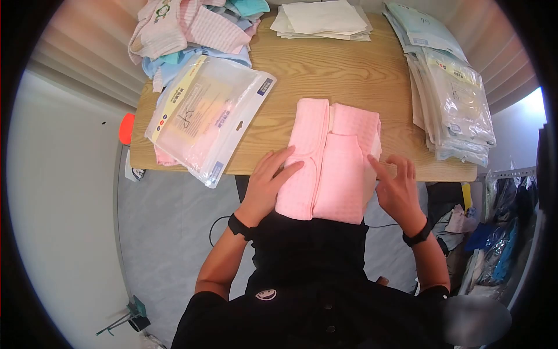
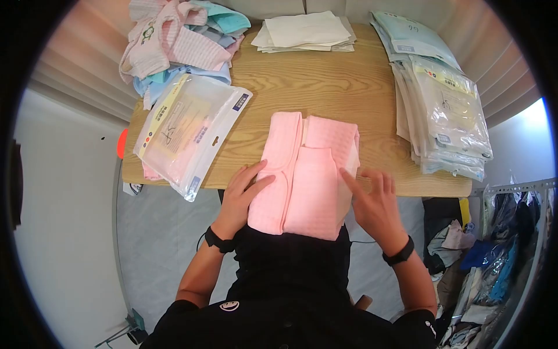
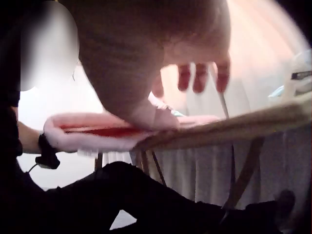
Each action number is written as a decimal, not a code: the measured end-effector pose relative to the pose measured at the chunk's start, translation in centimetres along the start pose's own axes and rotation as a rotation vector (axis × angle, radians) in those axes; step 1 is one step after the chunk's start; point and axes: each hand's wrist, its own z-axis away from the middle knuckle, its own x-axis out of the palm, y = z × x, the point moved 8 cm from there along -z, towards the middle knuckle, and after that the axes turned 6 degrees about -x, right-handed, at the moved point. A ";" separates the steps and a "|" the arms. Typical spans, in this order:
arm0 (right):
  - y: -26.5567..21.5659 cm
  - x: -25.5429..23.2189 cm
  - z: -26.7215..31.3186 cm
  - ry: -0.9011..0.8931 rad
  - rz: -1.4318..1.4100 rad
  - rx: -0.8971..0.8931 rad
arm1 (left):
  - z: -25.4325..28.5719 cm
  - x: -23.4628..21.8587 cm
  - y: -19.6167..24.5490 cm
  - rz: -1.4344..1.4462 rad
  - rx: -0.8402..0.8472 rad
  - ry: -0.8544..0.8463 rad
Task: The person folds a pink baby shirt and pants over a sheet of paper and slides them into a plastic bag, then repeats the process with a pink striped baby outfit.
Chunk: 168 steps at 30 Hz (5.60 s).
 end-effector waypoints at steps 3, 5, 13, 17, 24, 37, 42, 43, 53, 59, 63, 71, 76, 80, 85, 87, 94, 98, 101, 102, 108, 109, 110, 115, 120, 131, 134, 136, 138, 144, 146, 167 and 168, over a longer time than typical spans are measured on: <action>-1.2 0.4 -0.5 0.124 0.106 -0.254 | -0.1 0.0 0.0 0.025 -0.020 0.012; -1.1 0.9 -1.6 0.020 0.051 -0.272 | -0.1 -0.3 0.1 0.050 -0.030 0.006; -0.8 3.0 -1.9 -0.021 0.035 -0.385 | -0.2 -0.4 0.1 0.045 -0.017 0.001; -0.6 3.9 -1.8 0.067 0.082 -0.457 | -0.3 -0.3 -0.2 0.054 -0.032 -0.002; 0.5 2.6 -1.9 0.181 -0.101 -0.122 | -0.2 -0.1 -0.2 0.044 -0.056 0.010; -0.7 1.6 -1.2 0.216 -0.093 -0.367 | -0.5 -1.2 1.6 0.200 0.032 -0.052; -0.1 -1.2 -2.4 0.283 -0.434 -0.300 | -2.6 -3.5 1.7 0.711 -0.021 0.137; 0.0 -1.3 -2.4 0.309 -0.533 -0.262 | -3.0 -4.0 1.4 0.845 -0.038 0.188; -2.2 5.4 -2.9 0.307 -1.652 0.564 | -7.8 -3.8 1.8 0.618 -0.634 -0.031; -2.9 9.0 -1.3 0.327 -1.871 0.673 | -5.7 -6.9 -0.7 0.305 -0.336 -0.071; -2.6 9.0 -0.9 0.338 -1.887 0.670 | -2.6 -9.9 -5.2 -0.545 -0.343 0.077; -4.2 9.8 -0.6 0.235 -1.915 0.660 | -0.9 -8.8 -7.9 -0.461 -0.448 -0.175; -3.9 9.7 -0.4 0.270 -1.896 0.645 | -0.7 -7.9 -7.3 -0.509 -0.492 -0.307; -3.6 9.6 0.2 0.270 -1.947 0.705 | -0.7 -7.7 -7.3 -0.533 -0.418 -0.231; -3.7 9.5 0.3 0.280 -1.985 0.699 | -0.8 -8.0 -8.8 -0.503 -0.330 -0.077; -3.8 9.5 0.4 0.220 -1.953 0.667 | -1.6 -9.4 -8.2 -0.465 -0.558 -0.132; -4.9 8.3 -0.2 0.127 -1.893 0.561 | -2.3 -12.7 -4.7 -0.455 -0.480 0.260; -5.9 7.9 -0.3 0.049 -1.900 0.571 | -2.2 -12.4 -3.3 -0.360 -0.420 0.321; -6.7 7.7 -0.4 0.020 -1.934 0.580 | -2.7 -11.7 -1.7 -0.298 -0.438 0.287; -6.9 7.7 -0.3 0.007 -1.932 0.580 | -2.9 -11.4 -1.2 -0.287 -0.417 0.278; -7.6 8.8 0.0 -0.014 -1.937 0.555 | -3.3 -10.2 -0.6 -0.124 -0.409 0.297; -7.6 8.9 0.1 -0.010 -1.927 0.560 | -3.2 -10.1 -0.6 -0.068 -0.426 0.293; -7.3 8.8 0.1 0.018 -1.927 0.593 | -3.2 -9.8 -0.4 -0.070 -0.418 0.258; -5.1 8.6 -0.1 0.151 -1.983 0.733 | -3.5 -8.8 2.3 -0.112 -0.383 0.032; -2.0 8.4 -0.8 0.332 -1.964 0.822 | -2.3 -6.9 4.3 -0.116 -0.197 0.023; -1.1 7.2 -1.5 0.470 -1.710 0.700 | -2.6 -4.7 7.5 -0.243 -0.096 -0.018; -1.2 6.8 -1.4 0.521 -1.575 0.612 | -2.5 -4.0 6.7 -0.240 -0.132 -0.064; -1.0 7.7 -1.1 0.504 -1.597 0.629 | -2.4 -3.7 6.1 -0.198 -0.162 -0.110; -1.1 7.9 -0.8 0.506 -1.606 0.647 | -2.1 -3.2 5.8 -0.167 -0.184 -0.138; -3.0 9.1 -1.4 0.593 -1.635 0.680 | -1.7 -0.7 5.8 -0.127 -0.199 -0.114; -3.0 9.3 -1.4 0.588 -1.611 0.678 | -1.6 -1.1 6.1 -0.054 -0.214 -0.100; -3.0 9.1 -1.9 0.657 -1.779 0.733 | -0.5 -3.5 6.9 -0.015 -0.115 0.157; -3.1 8.9 -2.0 0.655 -1.785 0.734 | -0.6 -3.5 7.0 -0.014 -0.119 0.145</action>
